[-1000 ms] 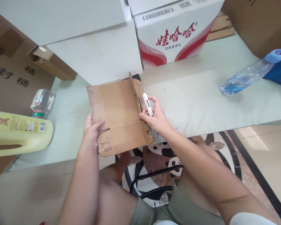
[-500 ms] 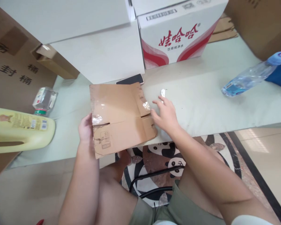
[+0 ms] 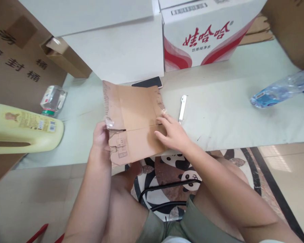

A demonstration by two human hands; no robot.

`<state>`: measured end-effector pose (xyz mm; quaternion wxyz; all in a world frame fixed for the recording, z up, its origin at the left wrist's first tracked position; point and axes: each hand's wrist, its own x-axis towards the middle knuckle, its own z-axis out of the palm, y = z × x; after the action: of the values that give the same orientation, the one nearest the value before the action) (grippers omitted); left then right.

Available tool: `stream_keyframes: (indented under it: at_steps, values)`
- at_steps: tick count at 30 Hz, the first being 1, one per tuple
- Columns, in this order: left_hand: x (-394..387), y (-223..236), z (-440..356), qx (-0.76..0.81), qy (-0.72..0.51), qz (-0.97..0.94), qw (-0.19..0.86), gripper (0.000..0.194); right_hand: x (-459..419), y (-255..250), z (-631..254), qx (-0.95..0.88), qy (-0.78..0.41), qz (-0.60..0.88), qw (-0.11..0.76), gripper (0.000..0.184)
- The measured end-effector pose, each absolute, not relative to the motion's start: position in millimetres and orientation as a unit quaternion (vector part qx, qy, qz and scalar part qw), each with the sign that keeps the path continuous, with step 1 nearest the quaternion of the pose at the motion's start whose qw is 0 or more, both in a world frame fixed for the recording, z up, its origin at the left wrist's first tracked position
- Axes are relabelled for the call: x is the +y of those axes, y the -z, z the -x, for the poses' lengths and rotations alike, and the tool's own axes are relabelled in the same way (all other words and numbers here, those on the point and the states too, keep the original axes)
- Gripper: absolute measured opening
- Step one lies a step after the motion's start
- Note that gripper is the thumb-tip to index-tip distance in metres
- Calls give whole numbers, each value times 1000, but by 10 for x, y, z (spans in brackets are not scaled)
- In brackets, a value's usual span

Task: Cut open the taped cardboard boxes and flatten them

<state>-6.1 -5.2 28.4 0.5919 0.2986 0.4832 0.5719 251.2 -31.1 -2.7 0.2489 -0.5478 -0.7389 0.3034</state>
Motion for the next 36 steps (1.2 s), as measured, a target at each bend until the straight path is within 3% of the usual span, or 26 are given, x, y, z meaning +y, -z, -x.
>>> stream_keyframes:
  at_steps: [3,11,14,18,21,26,32,36]
  values:
    - [-52,-256,125,464,-583,-286,602,40,-324,44,-2507,-739,-305,544,255,56]
    - [-49,-231,163,484,-592,-298,571,40,-238,114,-2495,-660,-328,581,344,53]
    - [-59,-279,152,478,-587,-279,591,30,-221,76,-2495,-622,-345,618,334,58]
    - [-81,-315,163,534,-506,-252,629,35,-228,60,-2505,-618,-350,637,299,61]
    - [-93,-302,182,579,-493,-244,602,38,-189,107,-2547,-593,-383,619,344,59]
    - [-91,-299,283,492,-602,-219,589,29,-63,80,-2698,-430,-476,575,509,49]
    - [-79,-312,327,456,-628,-198,599,32,-255,-80,-2638,-470,-627,436,443,52]
    - [-62,-336,148,436,-613,-219,621,37,-428,-197,-2453,-409,-621,444,500,52]
